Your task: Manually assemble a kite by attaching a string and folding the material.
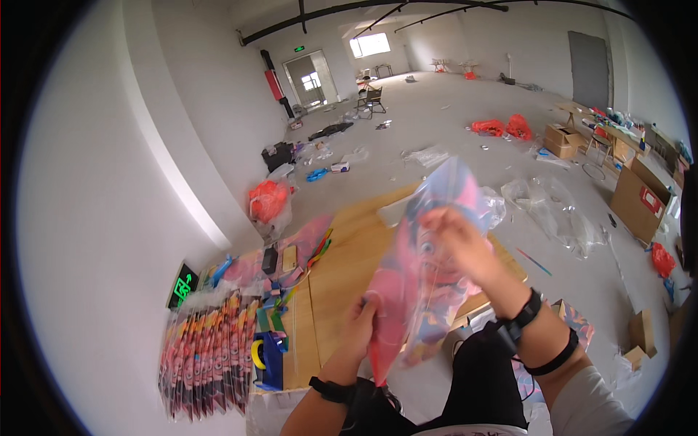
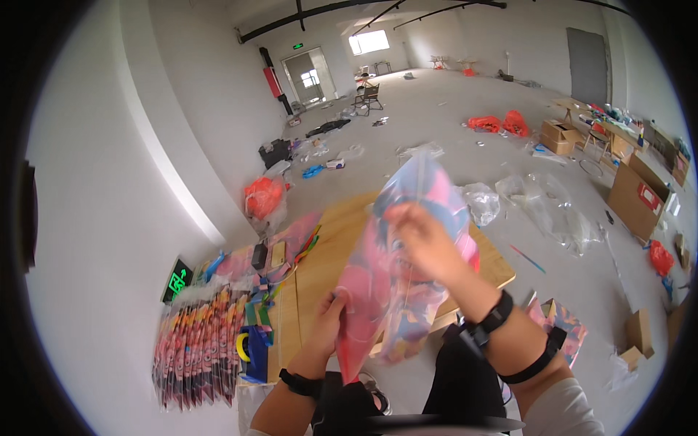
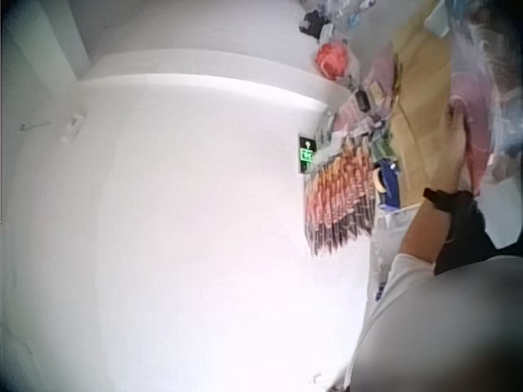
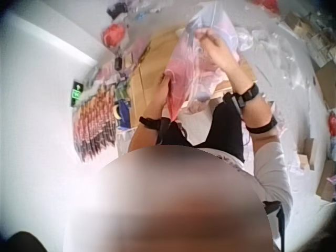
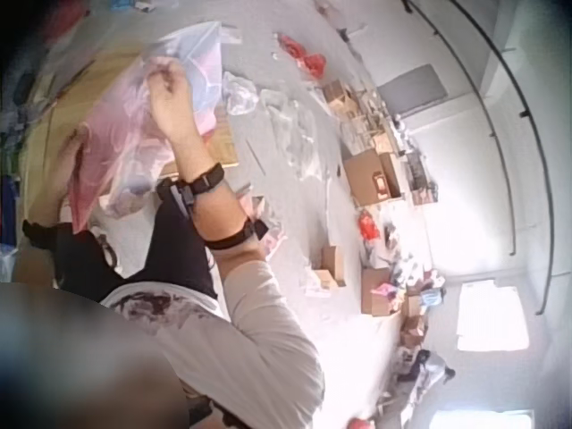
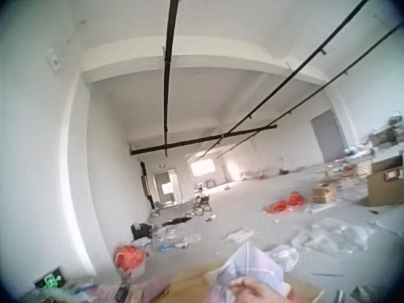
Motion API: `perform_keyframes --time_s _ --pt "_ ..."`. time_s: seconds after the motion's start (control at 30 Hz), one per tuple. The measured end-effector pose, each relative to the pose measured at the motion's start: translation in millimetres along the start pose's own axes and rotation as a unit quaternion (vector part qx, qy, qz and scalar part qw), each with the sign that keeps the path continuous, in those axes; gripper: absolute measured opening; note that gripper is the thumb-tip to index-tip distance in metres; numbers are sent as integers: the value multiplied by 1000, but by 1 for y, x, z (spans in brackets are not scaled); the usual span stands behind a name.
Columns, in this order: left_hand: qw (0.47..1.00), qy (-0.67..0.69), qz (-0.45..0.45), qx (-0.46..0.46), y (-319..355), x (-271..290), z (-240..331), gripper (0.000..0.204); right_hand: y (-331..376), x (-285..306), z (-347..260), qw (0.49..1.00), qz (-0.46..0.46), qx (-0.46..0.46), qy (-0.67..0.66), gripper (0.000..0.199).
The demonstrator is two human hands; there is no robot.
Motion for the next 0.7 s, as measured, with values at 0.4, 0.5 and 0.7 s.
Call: perform_keyframes --time_s 0.4,0.5,0.7 --pt "893 -395 211 34 0 340 -115 27 130 -102 264 817 -346 -29 460 62" --pt "833 -514 179 102 -49 246 -93 29 159 -57 288 772 -317 -94 542 59" --pt "709 -703 36 -37 -60 132 -59 31 142 -62 279 812 -230 -81 531 50"
Point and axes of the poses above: each hand's wrist, its own y-axis away from the middle knuckle, its own x-axis out of the back of the hand, z = x × y, the point moved 7 cm from there along -y, towards the middle knuckle, and after that the axes turned 8 degrees about -z, right-handed, at the moved point
